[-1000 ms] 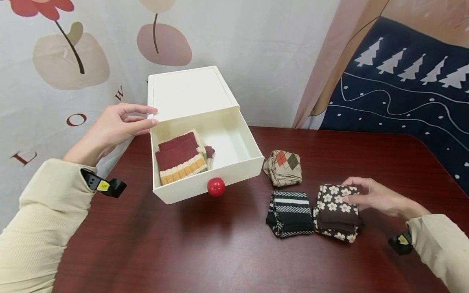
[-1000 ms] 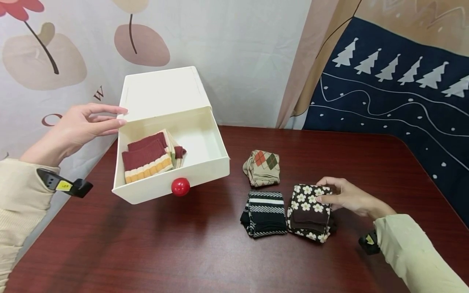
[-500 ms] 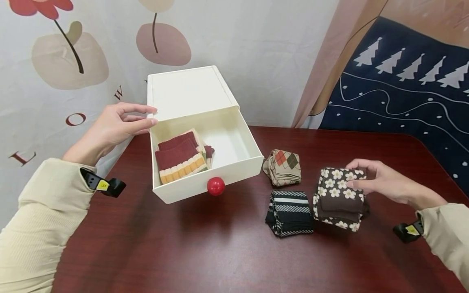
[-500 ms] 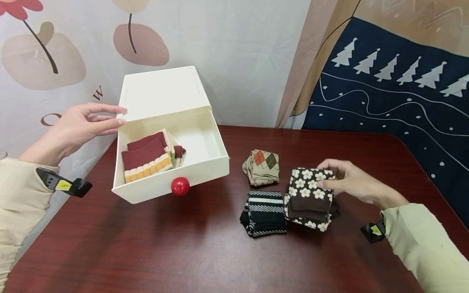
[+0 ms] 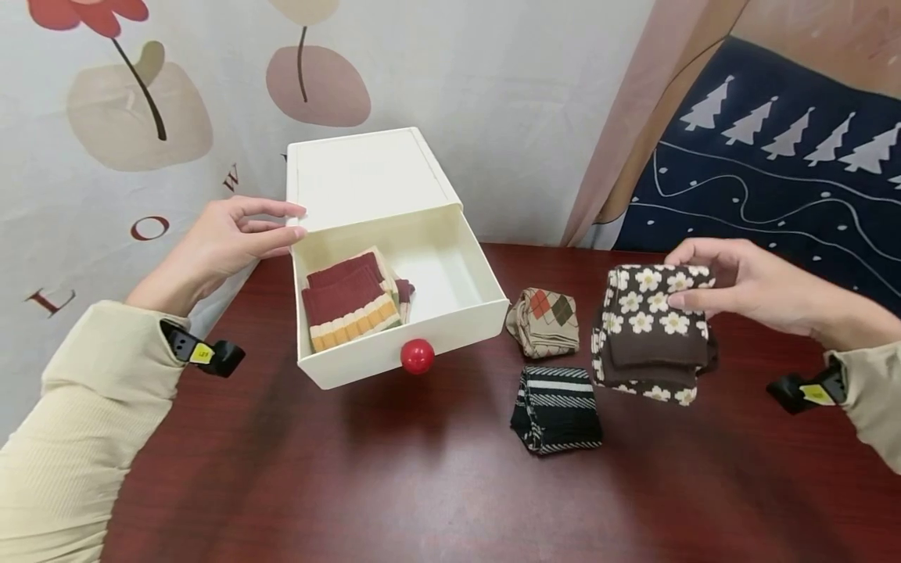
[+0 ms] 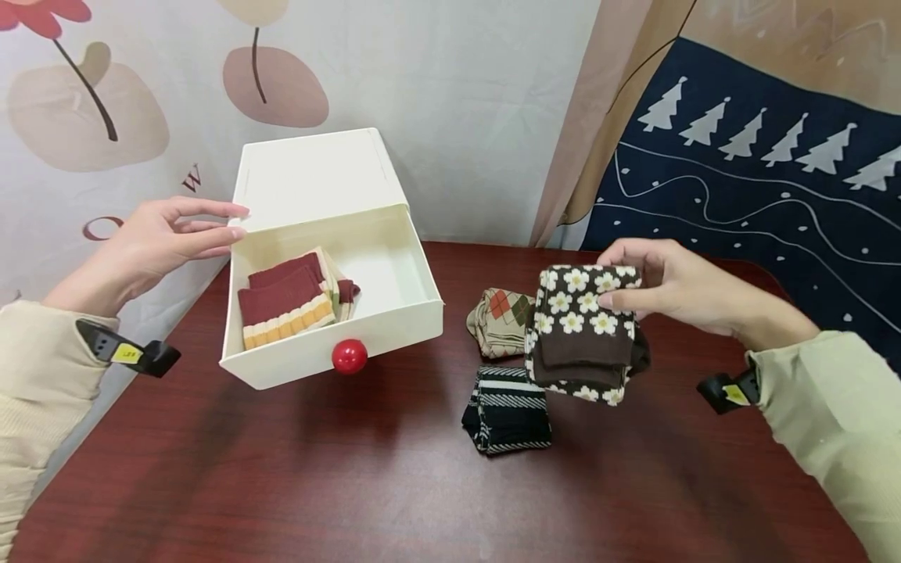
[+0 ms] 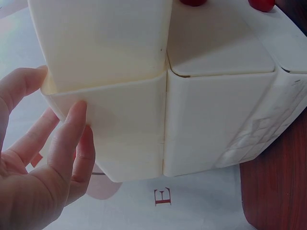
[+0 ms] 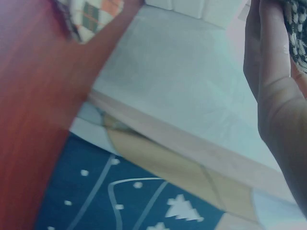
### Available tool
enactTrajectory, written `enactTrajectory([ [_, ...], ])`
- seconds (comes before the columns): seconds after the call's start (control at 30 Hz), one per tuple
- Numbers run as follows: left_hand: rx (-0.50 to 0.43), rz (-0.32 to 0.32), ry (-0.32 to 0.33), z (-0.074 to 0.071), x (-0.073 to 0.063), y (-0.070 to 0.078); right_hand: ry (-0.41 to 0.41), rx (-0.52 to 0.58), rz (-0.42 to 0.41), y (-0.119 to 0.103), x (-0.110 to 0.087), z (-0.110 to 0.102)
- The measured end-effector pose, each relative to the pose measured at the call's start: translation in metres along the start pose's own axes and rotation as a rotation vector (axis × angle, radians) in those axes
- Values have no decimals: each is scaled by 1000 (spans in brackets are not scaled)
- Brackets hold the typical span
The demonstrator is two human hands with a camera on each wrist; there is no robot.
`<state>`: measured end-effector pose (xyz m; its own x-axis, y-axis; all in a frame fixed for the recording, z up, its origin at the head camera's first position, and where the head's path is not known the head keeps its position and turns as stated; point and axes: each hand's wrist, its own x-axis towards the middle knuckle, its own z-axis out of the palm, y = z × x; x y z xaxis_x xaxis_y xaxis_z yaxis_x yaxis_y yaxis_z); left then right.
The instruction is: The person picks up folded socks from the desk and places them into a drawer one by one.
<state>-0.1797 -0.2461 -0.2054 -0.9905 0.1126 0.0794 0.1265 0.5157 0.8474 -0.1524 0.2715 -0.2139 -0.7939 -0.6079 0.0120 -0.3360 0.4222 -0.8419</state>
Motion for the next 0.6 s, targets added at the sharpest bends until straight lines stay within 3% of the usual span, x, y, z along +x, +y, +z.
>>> enactTrajectory([
  [0.23,11,0,-3,0,0,0,18,-127,-15,-36,17,-12],
  [0.6,50,-19,-7,2,2,0,-24,-186,-124,-86,59,-17],
])
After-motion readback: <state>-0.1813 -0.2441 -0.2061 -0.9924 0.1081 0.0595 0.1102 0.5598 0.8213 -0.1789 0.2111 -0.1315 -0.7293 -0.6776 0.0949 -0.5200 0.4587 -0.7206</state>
